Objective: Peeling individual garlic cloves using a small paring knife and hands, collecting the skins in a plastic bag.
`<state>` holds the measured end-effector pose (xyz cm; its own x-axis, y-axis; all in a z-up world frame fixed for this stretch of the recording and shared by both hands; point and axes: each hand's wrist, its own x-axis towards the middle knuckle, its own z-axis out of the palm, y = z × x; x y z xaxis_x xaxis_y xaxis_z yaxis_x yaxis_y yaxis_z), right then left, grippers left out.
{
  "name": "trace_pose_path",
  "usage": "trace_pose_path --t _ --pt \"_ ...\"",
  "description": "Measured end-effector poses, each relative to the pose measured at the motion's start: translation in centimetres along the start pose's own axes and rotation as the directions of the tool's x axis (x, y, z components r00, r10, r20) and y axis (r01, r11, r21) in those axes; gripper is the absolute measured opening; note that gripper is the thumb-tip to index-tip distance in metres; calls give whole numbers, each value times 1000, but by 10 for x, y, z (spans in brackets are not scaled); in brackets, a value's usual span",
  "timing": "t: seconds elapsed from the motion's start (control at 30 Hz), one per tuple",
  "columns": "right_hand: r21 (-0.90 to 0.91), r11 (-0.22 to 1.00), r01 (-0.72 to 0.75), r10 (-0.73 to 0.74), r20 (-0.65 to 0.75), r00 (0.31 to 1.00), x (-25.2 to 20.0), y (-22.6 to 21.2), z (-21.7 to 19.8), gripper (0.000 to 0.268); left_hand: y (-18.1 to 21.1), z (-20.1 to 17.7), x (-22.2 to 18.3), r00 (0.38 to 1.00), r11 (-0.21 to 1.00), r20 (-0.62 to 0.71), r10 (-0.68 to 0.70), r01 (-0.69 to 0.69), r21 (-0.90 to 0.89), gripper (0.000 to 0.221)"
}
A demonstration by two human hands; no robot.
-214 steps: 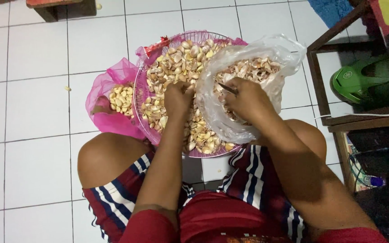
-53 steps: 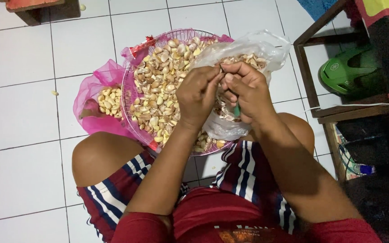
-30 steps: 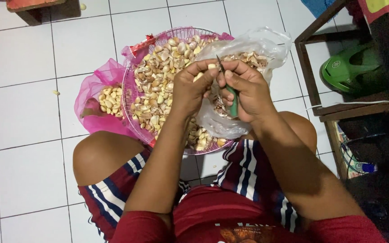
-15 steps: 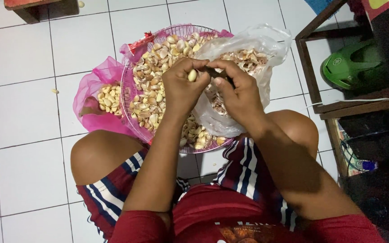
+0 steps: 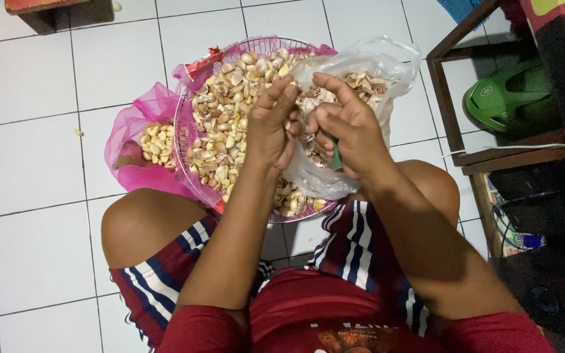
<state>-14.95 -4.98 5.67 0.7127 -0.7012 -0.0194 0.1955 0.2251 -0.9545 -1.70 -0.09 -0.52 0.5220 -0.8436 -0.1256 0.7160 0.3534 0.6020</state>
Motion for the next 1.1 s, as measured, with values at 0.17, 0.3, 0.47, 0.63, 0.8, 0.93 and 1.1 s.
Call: trace_pose_path --t 0.17,0.3,0.47,0.63,0.8,0.93,1.1 --pt "32 998 63 -62 -25 998 5 18 -4 42 -13 6 -8 992 986 29 -121 124 -111 19" --pt "-85 992 90 -100 -123 987 3 16 -4 37 -13 9 -7 994 995 -44 -95 96 2 24" --pt "27 999 -44 48 -186 981 3 18 -9 38 -16 10 -5 997 976 -42 68 -57 211 24" --pt "98 990 -103 125 -256 959 7 26 -15 38 -19 10 -8 990 923 -29 141 -121 366 10" --pt "111 992 -55 74 -173 982 9 25 -8 36 -9 12 -9 973 915 -52 226 -194 354 28" --pt "100 994 -37 48 -106 993 9 16 -3 36 -8 17 -16 964 888 -52 261 -218 404 19" --pt "3 1000 7 -7 -86 996 8 16 0 31 -6 12 -13 916 782 112 386 -389 486 13"
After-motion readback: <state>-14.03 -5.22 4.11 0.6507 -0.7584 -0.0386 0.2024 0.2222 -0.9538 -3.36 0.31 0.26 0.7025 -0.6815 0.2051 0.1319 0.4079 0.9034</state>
